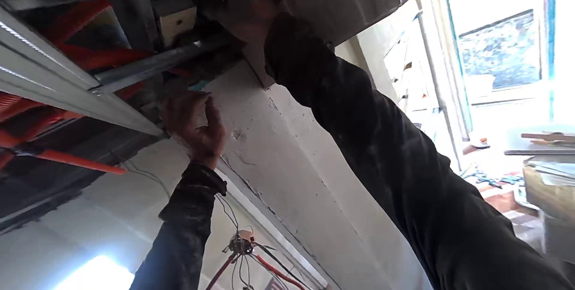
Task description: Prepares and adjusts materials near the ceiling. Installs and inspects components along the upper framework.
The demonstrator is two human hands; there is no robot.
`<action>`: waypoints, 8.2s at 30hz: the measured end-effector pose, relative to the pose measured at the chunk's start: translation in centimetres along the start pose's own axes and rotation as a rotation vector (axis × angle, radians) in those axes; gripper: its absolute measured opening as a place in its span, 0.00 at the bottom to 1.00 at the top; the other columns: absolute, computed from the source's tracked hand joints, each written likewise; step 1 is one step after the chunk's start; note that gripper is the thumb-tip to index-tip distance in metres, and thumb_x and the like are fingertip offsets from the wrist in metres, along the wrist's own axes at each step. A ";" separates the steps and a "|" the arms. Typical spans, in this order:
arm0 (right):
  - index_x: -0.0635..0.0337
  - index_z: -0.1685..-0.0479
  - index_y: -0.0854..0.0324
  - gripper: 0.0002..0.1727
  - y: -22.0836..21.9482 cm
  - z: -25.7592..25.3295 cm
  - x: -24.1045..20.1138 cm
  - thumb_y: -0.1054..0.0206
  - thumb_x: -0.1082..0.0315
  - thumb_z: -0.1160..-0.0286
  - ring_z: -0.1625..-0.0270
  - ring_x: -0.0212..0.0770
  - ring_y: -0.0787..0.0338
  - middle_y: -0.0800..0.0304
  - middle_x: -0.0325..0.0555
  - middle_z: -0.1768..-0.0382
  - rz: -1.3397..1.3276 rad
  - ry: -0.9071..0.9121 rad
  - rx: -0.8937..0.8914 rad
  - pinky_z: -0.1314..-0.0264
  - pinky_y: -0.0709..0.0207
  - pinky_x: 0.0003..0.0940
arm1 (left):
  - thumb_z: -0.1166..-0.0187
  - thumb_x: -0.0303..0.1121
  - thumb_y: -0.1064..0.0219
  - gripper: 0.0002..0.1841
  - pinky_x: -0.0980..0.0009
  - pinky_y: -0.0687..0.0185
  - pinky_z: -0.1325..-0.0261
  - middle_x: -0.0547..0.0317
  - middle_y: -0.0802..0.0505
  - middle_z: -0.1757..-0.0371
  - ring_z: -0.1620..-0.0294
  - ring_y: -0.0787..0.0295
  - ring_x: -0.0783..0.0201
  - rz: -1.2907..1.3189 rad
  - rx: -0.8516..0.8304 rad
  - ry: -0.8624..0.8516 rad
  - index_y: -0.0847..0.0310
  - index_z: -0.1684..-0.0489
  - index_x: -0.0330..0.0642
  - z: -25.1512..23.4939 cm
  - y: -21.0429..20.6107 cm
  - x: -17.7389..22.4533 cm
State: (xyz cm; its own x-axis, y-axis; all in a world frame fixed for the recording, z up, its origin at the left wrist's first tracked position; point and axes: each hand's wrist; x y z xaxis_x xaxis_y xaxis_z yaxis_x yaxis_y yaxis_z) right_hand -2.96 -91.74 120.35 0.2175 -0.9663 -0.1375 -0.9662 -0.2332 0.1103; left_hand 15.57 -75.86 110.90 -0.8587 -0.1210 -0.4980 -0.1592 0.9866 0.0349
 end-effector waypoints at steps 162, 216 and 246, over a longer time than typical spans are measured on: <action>0.69 0.40 0.15 0.15 -6.2 5.8 -0.2 0.35 0.76 0.23 0.46 0.51 0.04 0.05 0.57 0.47 -0.101 0.397 0.130 0.41 0.11 0.46 | 0.09 0.33 0.42 0.28 0.54 0.12 0.36 0.41 0.16 0.34 0.40 0.11 0.53 0.978 0.468 1.133 0.49 0.13 0.42 -9.2 -1.1 4.1; 0.80 0.37 0.23 0.19 -11.2 9.0 -3.9 0.37 0.78 0.26 0.39 0.47 0.09 0.10 0.64 0.44 -0.678 0.108 0.207 0.32 0.16 0.41 | 0.13 0.37 0.35 0.28 0.59 0.09 0.40 0.43 0.11 0.40 0.44 0.08 0.58 0.721 0.360 1.136 0.39 0.19 0.35 -9.9 0.0 3.7; 0.81 0.23 0.32 0.31 -11.6 9.4 -2.9 0.35 0.75 0.26 0.26 0.50 0.15 0.20 0.69 0.27 -0.649 0.169 0.162 0.20 0.23 0.41 | 0.17 0.39 0.30 0.24 0.60 0.08 0.53 0.47 0.08 0.54 0.58 0.07 0.59 0.694 0.292 1.111 0.29 0.31 0.33 -8.7 0.3 3.3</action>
State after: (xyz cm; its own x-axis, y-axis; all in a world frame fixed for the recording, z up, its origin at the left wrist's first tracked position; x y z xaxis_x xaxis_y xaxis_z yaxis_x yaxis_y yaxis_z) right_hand 6.32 -85.25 110.23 0.7650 -0.6433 0.0307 -0.6386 -0.7639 -0.0928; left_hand 8.50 -76.89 116.78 -0.6789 0.5236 0.5146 0.4567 0.8500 -0.2624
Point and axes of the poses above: each hand's wrist, its own z-axis away from the middle knuckle, its own y-axis out of the back of the hand, x = y × z
